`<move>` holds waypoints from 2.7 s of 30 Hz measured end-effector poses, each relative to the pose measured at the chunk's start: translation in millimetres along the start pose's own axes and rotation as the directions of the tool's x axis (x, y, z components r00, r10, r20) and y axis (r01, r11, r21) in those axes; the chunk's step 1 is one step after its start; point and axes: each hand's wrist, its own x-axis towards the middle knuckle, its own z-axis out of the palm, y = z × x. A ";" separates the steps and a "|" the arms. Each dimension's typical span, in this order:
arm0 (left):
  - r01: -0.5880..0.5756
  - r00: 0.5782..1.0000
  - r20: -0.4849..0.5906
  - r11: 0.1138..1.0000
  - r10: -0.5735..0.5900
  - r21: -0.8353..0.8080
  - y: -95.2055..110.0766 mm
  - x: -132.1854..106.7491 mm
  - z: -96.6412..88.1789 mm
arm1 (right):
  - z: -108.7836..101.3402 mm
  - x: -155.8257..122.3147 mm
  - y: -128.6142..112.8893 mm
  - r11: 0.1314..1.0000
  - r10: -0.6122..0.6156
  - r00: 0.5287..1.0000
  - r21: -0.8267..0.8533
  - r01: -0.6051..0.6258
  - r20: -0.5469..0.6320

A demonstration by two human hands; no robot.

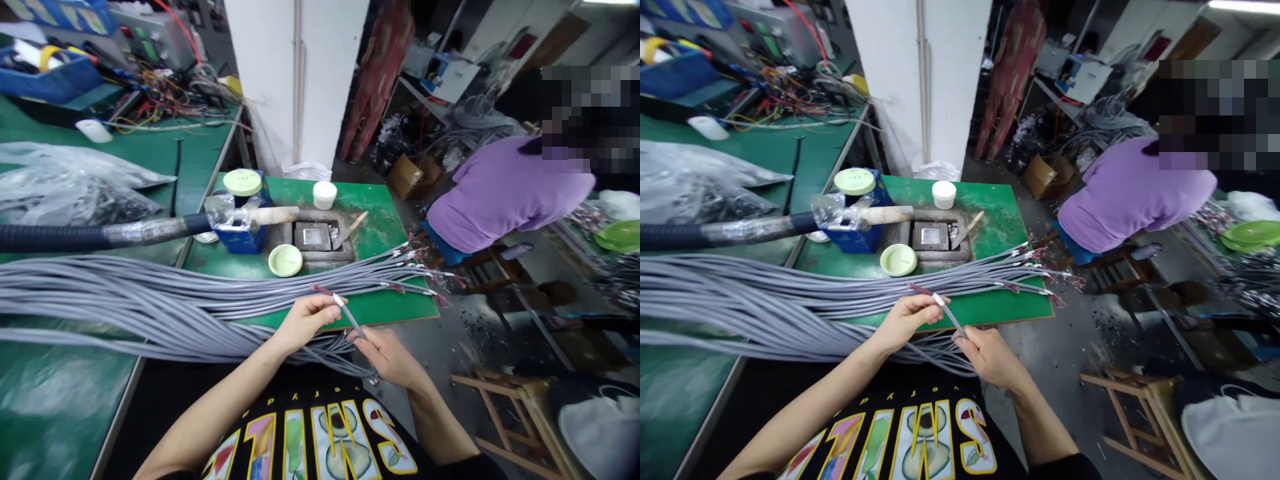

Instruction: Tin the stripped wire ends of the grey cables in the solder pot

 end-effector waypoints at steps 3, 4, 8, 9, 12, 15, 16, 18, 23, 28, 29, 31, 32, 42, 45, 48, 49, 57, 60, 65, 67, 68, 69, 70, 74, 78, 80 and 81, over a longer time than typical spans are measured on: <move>0.055 0.997 -0.039 0.991 -0.060 -0.122 -0.3 -1.8 5.2 | 8.6 5.5 -6.1 0.999 -0.040 0.995 0.003 0.040 0.094; 0.078 0.996 -0.024 0.985 -0.083 -0.155 -1.1 -2.6 7.4 | 11.0 7.4 -7.1 0.999 -0.043 0.997 0.013 0.042 0.071; 0.113 0.993 0.007 0.968 -0.114 -0.226 -5.1 -4.7 15.7 | 21.0 17.6 -8.5 0.998 0.018 0.978 0.060 -0.006 -0.207; 0.102 0.994 -0.002 0.967 -0.106 -0.234 -5.9 -4.7 16.6 | 23.3 20.5 -8.1 0.994 0.043 0.971 0.103 -0.020 -0.233; 0.055 0.998 -0.013 0.967 -0.060 -0.250 -7.0 -3.8 15.5 | 27.7 29.2 -3.8 0.927 0.106 0.982 0.374 -0.040 -0.158; 0.018 0.995 -0.089 0.962 -0.044 -0.273 -6.1 -2.8 10.7 | 28.9 37.2 2.3 0.758 0.127 0.991 0.649 -0.065 -0.049; 0.005 0.988 -0.144 0.957 -0.049 -0.291 -5.8 -2.6 8.9 | 29.1 39.5 3.5 0.708 0.131 0.991 0.702 -0.074 -0.029; -0.042 0.967 -0.251 0.943 -0.045 -0.330 -5.6 -2.2 5.6 | 29.8 43.1 4.0 0.645 0.144 0.990 0.758 -0.094 0.000; -0.161 0.933 -0.359 0.912 0.017 -0.377 -6.6 -0.5 -0.3 | 32.7 46.7 2.7 0.616 0.151 0.988 0.779 -0.118 0.031; -0.109 0.932 -0.349 0.842 -0.098 -0.528 -3.5 1.3 -0.3 | 23.0 49.4 1.0 0.786 0.099 0.994 0.608 -0.110 0.052; -0.092 0.938 -0.329 0.833 -0.112 -0.546 -3.7 1.5 1.1 | 19.4 50.8 -1.0 0.852 0.082 0.996 0.516 -0.086 0.031; -0.056 0.949 -0.286 0.829 -0.129 -0.557 -6.0 1.6 5.5 | 13.2 54.3 -6.7 0.954 0.027 0.999 0.299 -0.018 -0.027; -0.034 0.955 -0.263 0.828 -0.139 -0.559 -7.9 1.5 8.1 | 11.2 56.0 -9.7 0.980 -0.005 0.998 0.200 0.016 -0.056; 0.079 0.963 -0.147 0.757 -0.226 -0.648 -13.6 -0.2 20.3 | 17.1 62.6 -4.9 0.929 -0.350 0.909 -0.213 0.304 -0.228; -0.035 0.949 -0.281 0.836 -0.145 -0.548 -15.6 -0.2 19.7 | 16.6 62.8 -2.0 0.920 -0.356 0.890 -0.274 0.281 -0.285; -0.149 0.923 -0.385 0.905 -0.017 -0.399 -19.7 0.1 19.4 | 17.4 62.1 -4.5 0.923 -0.353 0.868 -0.284 0.261 -0.350; -0.171 0.916 -0.400 0.916 0.012 -0.364 -20.9 0.4 19.3 | 18.0 61.6 -5.9 0.924 -0.351 0.864 -0.282 0.257 -0.362; -0.129 0.928 -0.371 0.955 0.022 -0.267 -23.0 1.7 13.8 | 20.7 59.6 -11.7 0.976 -0.195 0.881 -0.177 0.130 -0.432; -0.133 0.912 -0.409 0.965 0.031 -0.224 -23.4 1.2 12.5 | 19.5 60.9 -12.2 0.989 -0.140 0.888 -0.109 0.102 -0.438; -0.131 0.915 -0.403 0.941 -0.006 -0.311 -27.2 2.9 11.6 | 18.3 65.8 -9.5 0.997 -0.080 0.894 -0.023 0.078 -0.441; -0.107 0.925 -0.375 0.913 -0.054 -0.395 -27.3 4.3 10.8 | 18.0 67.5 -7.9 0.998 -0.043 0.907 0.032 0.062 -0.419; -0.095 0.930 -0.360 0.892 -0.079 -0.441 -26.5 5.2 10.3 | 17.8 68.2 -7.5 0.996 -0.028 0.914 0.061 0.057 -0.405; -0.085 0.935 -0.341 0.870 -0.100 -0.486 -25.0 6.2 9.6 | 17.6 68.8 -7.4 0.994 -0.015 0.921 0.092 0.054 -0.389; -0.075 0.941 -0.319 0.847 -0.115 -0.527 -23.1 7.3 8.7 | 17.4 69.3 -7.7 0.991 -0.002 0.928 0.122 0.051 -0.372; -0.015 0.969 -0.207 0.798 -0.138 -0.602 -13.6 11.7 3.3 | 16.0 70.7 -10.7 0.977 0.036 0.947 0.212 0.035 -0.321; 0.016 0.974 -0.176 0.813 -0.145 -0.582 -12.0 12.0 -1.9 | 14.9 71.4 -11.7 0.981 0.046 0.929 0.193 0.027 -0.366; 0.001 0.972 -0.199 0.843 -0.128 -0.538 -15.3 10.3 -3.0 | 15.4 71.9 -11.5 0.987 0.035 0.918 0.160 0.031 -0.395; -0.017 0.969 -0.221 0.865 -0.109 -0.502 -17.3 9.1 -3.2 | 15.9 72.3 -11.6 0.989 0.026 0.915 0.145 0.036 -0.402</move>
